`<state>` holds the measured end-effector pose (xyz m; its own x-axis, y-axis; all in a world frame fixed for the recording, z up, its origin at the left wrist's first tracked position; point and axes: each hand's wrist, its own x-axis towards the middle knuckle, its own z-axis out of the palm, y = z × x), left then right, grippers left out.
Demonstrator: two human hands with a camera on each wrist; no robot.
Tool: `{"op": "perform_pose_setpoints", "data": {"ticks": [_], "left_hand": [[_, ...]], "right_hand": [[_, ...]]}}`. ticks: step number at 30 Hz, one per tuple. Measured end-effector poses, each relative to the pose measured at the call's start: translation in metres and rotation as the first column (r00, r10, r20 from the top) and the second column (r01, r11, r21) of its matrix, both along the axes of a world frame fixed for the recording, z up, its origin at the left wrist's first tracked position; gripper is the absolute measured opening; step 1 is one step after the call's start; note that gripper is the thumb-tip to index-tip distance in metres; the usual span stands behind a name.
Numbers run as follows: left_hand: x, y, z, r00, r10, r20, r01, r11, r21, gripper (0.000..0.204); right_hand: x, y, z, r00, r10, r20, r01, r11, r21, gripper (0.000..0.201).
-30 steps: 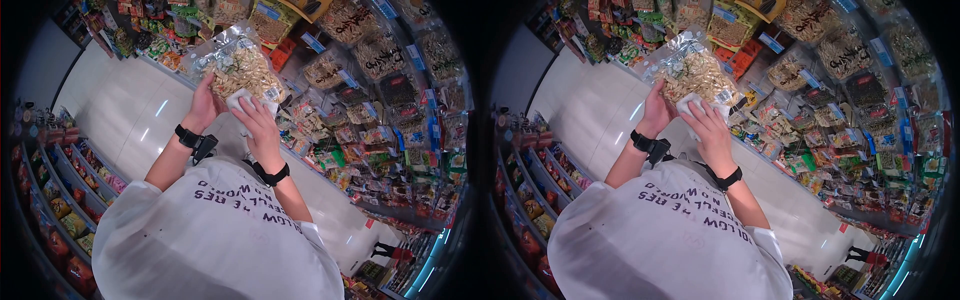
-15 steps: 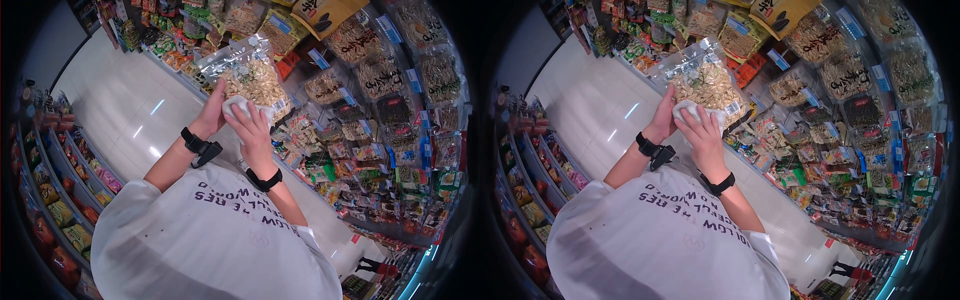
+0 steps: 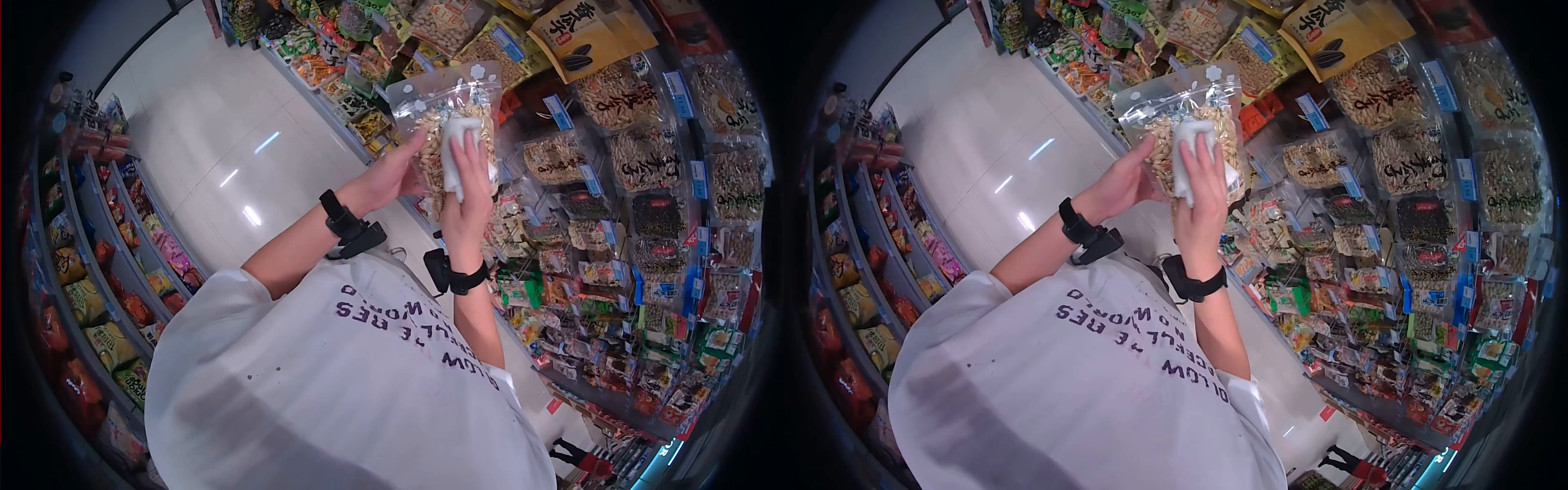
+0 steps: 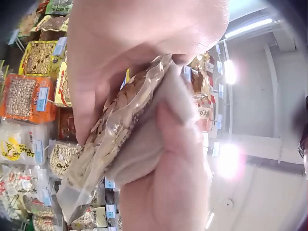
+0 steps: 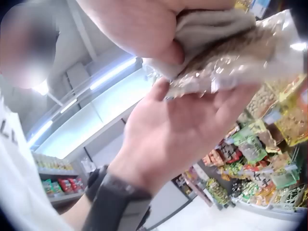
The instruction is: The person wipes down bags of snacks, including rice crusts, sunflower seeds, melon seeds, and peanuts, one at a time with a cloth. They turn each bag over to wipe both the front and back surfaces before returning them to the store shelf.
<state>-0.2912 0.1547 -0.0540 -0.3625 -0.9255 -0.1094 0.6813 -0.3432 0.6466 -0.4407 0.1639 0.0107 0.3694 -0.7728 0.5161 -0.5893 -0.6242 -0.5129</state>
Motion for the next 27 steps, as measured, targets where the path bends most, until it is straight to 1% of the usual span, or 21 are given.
{"op": "perform_pose_setpoints", "data": {"ticks": [1,2,3,4,5,7,8,10,11,13,14,16,17,19,20,21,22,23,25,26,27], "left_hand": [[0.0,0.002,-0.002,1.0,0.006,-0.006,-0.006,1.0,0.01,0.064],[-0.001,0.003,-0.001,0.997,0.054,-0.056,-0.053,0.998,0.017,0.063],[-0.001,0.002,0.001,0.99,0.099,-0.105,-0.097,0.995,0.021,0.062],[0.0,0.004,0.004,0.991,0.115,-0.074,-0.111,0.992,0.057,0.065],[0.001,0.003,0.003,0.99,0.117,-0.08,-0.112,0.992,0.058,0.065],[0.003,0.005,-0.001,1.0,0.022,-0.003,-0.022,0.998,0.061,0.065],[0.002,0.006,0.001,1.0,0.021,-0.006,-0.021,0.998,0.063,0.065],[-0.002,0.008,0.008,0.987,-0.03,0.16,0.028,0.999,0.017,0.058],[-0.005,0.008,0.007,0.987,-0.034,0.159,0.032,0.999,0.017,0.058],[-0.011,0.006,0.003,0.992,-0.074,0.102,0.078,0.997,-0.029,0.052],[-0.012,0.005,0.003,0.992,-0.079,0.102,0.082,0.996,-0.029,0.052],[-0.017,0.006,0.001,0.992,-0.121,-0.029,0.122,0.992,0.03,0.047],[-0.02,0.008,0.001,0.991,-0.132,-0.032,0.133,0.99,0.036,0.047],[-0.024,0.007,0.001,0.987,-0.129,0.09,0.133,0.991,-0.033,0.051],[-0.026,0.007,-0.001,0.986,-0.142,0.092,0.145,0.989,-0.03,0.051],[-0.029,0.007,-0.005,0.97,-0.132,0.202,0.151,0.985,-0.081,0.05],[-0.03,0.007,-0.007,0.944,-0.114,0.309,0.162,0.978,-0.134,0.05],[-0.032,0.008,-0.004,0.941,-0.125,0.314,0.174,0.975,-0.135,0.05],[-0.035,0.012,0.003,0.898,0.153,0.412,-0.022,0.952,-0.307,0.054],[-0.035,0.011,0.001,0.875,0.171,0.453,-0.011,0.942,-0.336,0.06],[-0.033,0.011,-0.001,0.874,0.153,0.461,0.015,0.94,-0.34,0.06]], "right_hand": [[0.011,0.009,0.001,0.996,0.073,-0.045,-0.073,0.997,-0.007,0.065],[0.014,0.014,-0.003,0.996,0.076,-0.051,-0.077,0.997,-0.002,0.065],[0.015,0.017,-0.008,0.986,0.088,-0.143,-0.094,0.995,-0.041,0.066],[0.015,0.017,-0.011,0.967,0.094,-0.235,-0.116,0.99,-0.08,0.066],[0.013,0.014,-0.013,0.966,0.096,-0.241,-0.118,0.99,-0.079,0.066],[0.011,0.011,-0.015,0.983,0.004,-0.182,-0.025,0.993,-0.112,0.067],[0.011,0.009,-0.013,0.983,0.004,-0.185,-0.025,0.994,-0.11,0.067],[0.007,0.001,-0.004,0.993,-0.087,-0.086,0.075,0.988,-0.132,0.067],[0.002,-0.004,-0.003,0.992,-0.091,-0.087,0.079,0.988,-0.132,0.067],[-0.013,-0.018,0.0,0.982,-0.185,-0.036,0.179,0.974,-0.138,0.067],[-0.024,-0.027,0.002,0.981,-0.19,-0.036,0.183,0.973,-0.138,0.067],[-0.043,-0.038,0.003,0.972,-0.235,0.027,0.236,0.971,-0.03,0.067],[-0.043,-0.036,0.005,0.969,-0.245,0.023,0.246,0.969,-0.025,0.067],[-0.037,-0.033,0.011,0.991,-0.133,0.022,0.134,0.99,-0.045,0.066],[-0.033,-0.029,0.012,0.998,-0.055,0.015,0.056,0.997,-0.058,0.064],[-0.024,-0.018,0.017,0.999,-0.025,-0.041,0.024,0.999,-0.031,0.064],[-0.015,-0.009,0.018,0.997,0.047,-0.055,-0.047,0.999,-0.007,0.065],[-0.01,0.0,0.021,0.983,0.137,-0.119,-0.134,0.991,0.029,0.065],[-0.009,0.005,0.019,0.939,0.215,-0.268,-0.229,0.973,-0.023,0.063],[-0.012,0.004,0.02,0.946,0.193,-0.259,-0.207,0.978,-0.028,0.063],[-0.018,0.002,0.022,0.965,0.122,-0.23,-0.137,0.989,-0.051,0.062]]}}
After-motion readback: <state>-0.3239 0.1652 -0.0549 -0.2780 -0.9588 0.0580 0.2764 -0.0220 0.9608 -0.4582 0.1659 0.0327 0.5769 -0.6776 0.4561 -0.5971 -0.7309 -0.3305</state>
